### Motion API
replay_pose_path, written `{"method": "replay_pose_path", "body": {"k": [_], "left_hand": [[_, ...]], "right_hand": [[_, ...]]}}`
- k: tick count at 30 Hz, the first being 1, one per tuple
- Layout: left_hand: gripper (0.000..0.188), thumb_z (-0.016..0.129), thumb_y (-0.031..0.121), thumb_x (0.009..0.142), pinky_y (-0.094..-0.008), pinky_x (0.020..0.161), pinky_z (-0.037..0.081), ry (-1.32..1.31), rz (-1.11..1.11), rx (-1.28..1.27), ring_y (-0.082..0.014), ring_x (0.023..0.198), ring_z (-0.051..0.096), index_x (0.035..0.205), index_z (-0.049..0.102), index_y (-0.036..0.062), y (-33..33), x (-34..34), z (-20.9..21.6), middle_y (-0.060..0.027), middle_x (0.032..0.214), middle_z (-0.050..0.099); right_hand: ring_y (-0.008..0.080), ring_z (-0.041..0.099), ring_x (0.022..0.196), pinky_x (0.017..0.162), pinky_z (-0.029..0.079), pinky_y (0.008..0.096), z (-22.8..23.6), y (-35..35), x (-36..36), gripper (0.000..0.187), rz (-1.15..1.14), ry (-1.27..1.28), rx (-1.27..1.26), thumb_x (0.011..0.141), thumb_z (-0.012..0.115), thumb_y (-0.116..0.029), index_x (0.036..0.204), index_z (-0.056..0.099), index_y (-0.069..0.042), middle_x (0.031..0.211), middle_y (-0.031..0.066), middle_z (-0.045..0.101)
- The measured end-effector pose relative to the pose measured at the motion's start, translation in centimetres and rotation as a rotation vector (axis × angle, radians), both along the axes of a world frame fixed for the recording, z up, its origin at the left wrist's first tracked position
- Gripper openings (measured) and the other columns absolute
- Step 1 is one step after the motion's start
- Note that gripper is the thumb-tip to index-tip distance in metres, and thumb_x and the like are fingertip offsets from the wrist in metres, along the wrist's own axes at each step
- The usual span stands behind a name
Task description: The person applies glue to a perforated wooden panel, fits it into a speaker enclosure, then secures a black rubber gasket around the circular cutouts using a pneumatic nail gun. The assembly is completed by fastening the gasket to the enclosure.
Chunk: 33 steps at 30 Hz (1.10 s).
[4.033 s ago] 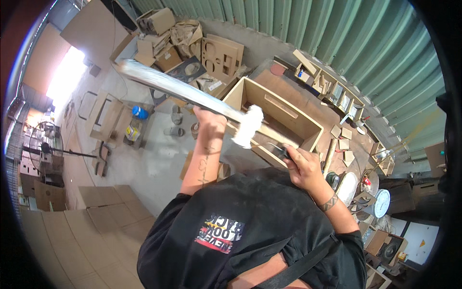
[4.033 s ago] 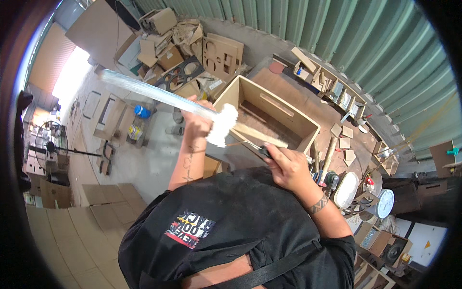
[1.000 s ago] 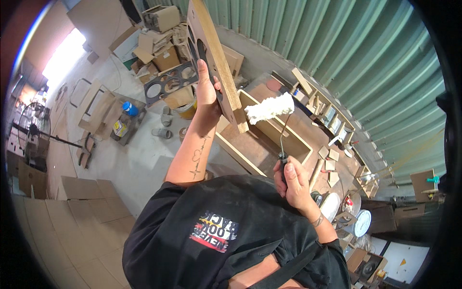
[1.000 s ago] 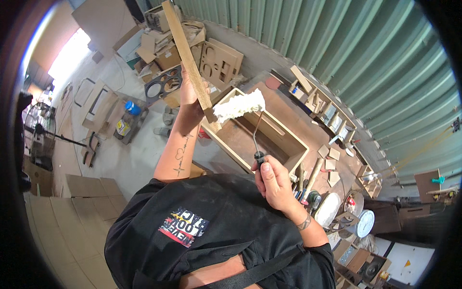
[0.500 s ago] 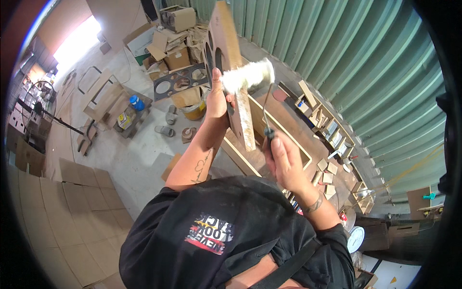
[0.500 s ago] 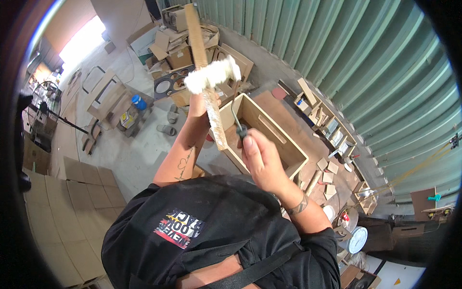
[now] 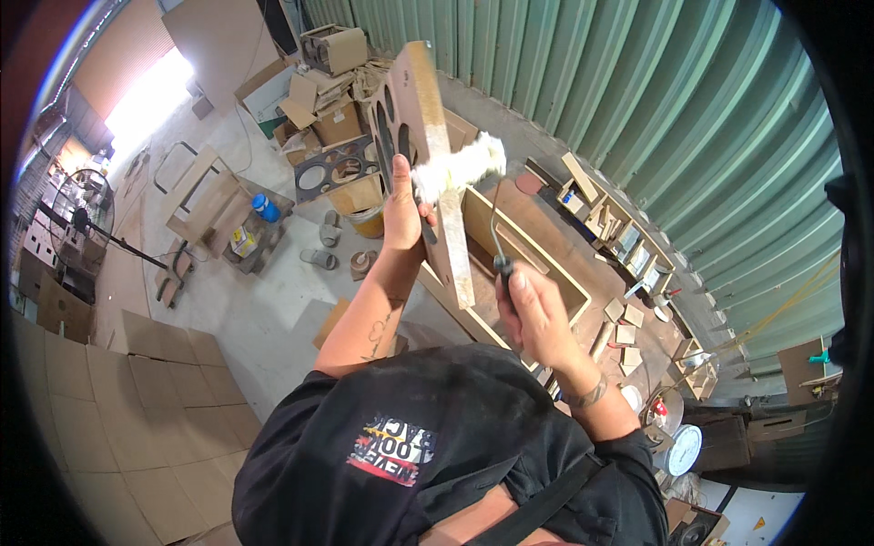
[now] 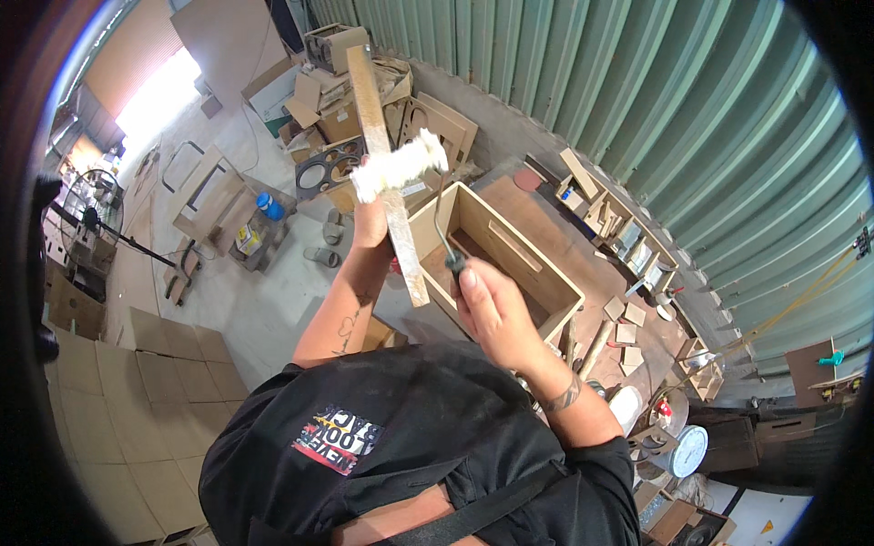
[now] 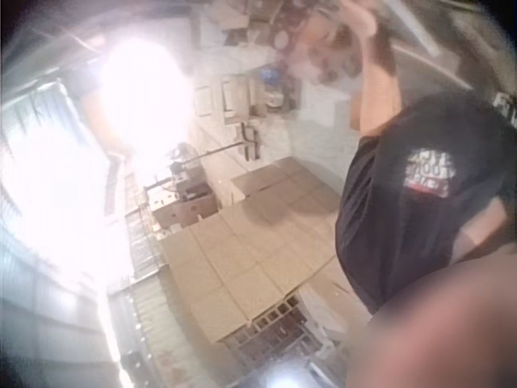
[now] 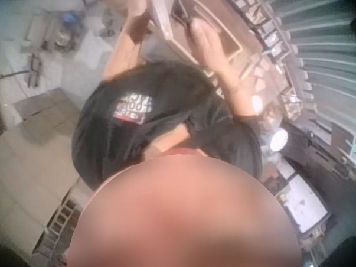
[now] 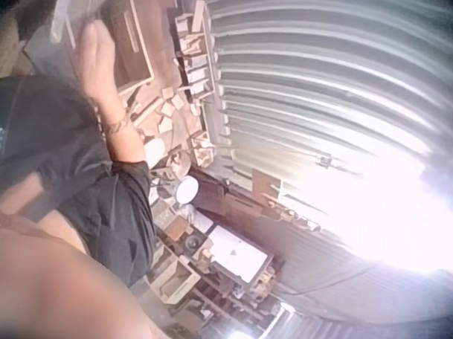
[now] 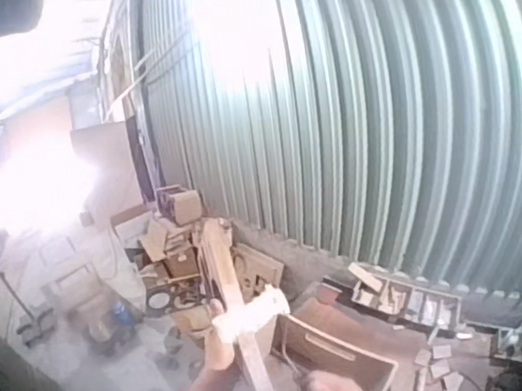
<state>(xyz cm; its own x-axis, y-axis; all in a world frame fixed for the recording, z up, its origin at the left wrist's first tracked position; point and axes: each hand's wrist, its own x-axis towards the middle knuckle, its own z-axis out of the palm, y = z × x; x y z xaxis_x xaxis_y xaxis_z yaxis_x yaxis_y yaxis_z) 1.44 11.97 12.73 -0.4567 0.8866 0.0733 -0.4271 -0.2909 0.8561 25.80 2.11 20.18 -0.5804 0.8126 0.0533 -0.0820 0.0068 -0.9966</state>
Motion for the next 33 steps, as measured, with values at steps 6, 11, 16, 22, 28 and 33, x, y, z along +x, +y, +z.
{"method": "replay_pose_path", "body": {"k": [6, 11, 16, 22, 28, 33], "left_hand": [[0.067, 0.065, 0.08, 0.085, -0.0269, 0.045, 0.039, -0.201, 0.074, -0.186, -0.0108, 0.047, 0.044, 0.081, 0.049, 0.015, -0.5, -2.3, 0.1, 0.0038, 0.058, 0.042], [0.064, 0.062, 0.077, 0.089, -0.0267, 0.047, 0.041, -0.207, 0.156, -0.14, -0.0112, 0.049, 0.045, 0.08, 0.051, 0.0148, -2.4, -3.4, 0.8, 0.0036, 0.059, 0.043], [0.063, 0.062, 0.079, 0.088, -0.0255, 0.053, 0.04, -0.216, 0.339, -0.285, -0.0103, 0.053, 0.044, 0.076, 0.042, 0.0203, -4.0, -3.4, 2.0, 0.0062, 0.059, 0.039], [0.066, 0.062, 0.082, 0.084, -0.0257, 0.053, 0.042, -0.183, 0.433, -0.335, -0.0103, 0.052, 0.045, 0.08, 0.044, 0.0194, -4.9, -4.4, 2.3, 0.0058, 0.06, 0.041], [0.069, 0.059, 0.084, 0.085, -0.0292, 0.058, 0.042, -0.13, 0.48, -0.341, -0.013, 0.053, 0.047, 0.082, 0.05, 0.0156, -5.3, -4.4, 2.3, 0.0046, 0.059, 0.044], [0.074, 0.06, 0.087, 0.083, -0.0295, 0.058, 0.041, -0.076, 0.456, -0.392, -0.014, 0.054, 0.046, 0.083, 0.052, 0.0129, -6.3, -3.5, 2.4, 0.0029, 0.058, 0.042]], "right_hand": [[0.0044, 0.042, 0.053, 0.048, 0.034, 0.0224, -2.0, -2.7, 2.0, 0.046, -0.032, 0.116, -0.102, 0.112, 0.042, -0.045, 0.095, 0.057, -0.004, 0.065, -0.0029, 0.049], [0.01, 0.051, 0.063, 0.058, 0.04, 0.0248, -2.3, -2.4, 2.8, 0.038, -0.316, -0.056, 0.165, 0.104, 0.064, -0.017, 0.137, 0.06, 0.002, 0.078, 0.0005, 0.061], [0.0192, 0.056, 0.066, 0.063, 0.048, 0.029, -2.9, -2.9, 2.9, 0.048, -0.427, -0.287, 0.741, 0.09, 0.074, 0.001, 0.137, 0.066, -0.004, 0.081, 0.0103, 0.061], [0.0213, 0.06, 0.068, 0.062, 0.049, 0.0302, -4.0, -3.2, 3.0, 0.046, -0.358, -0.317, 0.783, 0.089, 0.075, 0.003, 0.133, 0.069, -0.006, 0.083, 0.011, 0.062], [0.0242, 0.061, 0.067, 0.061, 0.05, 0.0315, -3.7, -2.7, 2.2, 0.042, -0.296, -0.358, 0.808, 0.089, 0.074, 0.003, 0.131, 0.07, -0.006, 0.085, 0.0115, 0.063], [0.0245, 0.062, 0.064, 0.06, 0.051, 0.0328, -1.8, -1.1, 1.0, 0.041, -0.316, -0.355, 0.899, 0.09, 0.073, 0.003, 0.13, 0.071, -0.007, 0.084, 0.0115, 0.064]]}}
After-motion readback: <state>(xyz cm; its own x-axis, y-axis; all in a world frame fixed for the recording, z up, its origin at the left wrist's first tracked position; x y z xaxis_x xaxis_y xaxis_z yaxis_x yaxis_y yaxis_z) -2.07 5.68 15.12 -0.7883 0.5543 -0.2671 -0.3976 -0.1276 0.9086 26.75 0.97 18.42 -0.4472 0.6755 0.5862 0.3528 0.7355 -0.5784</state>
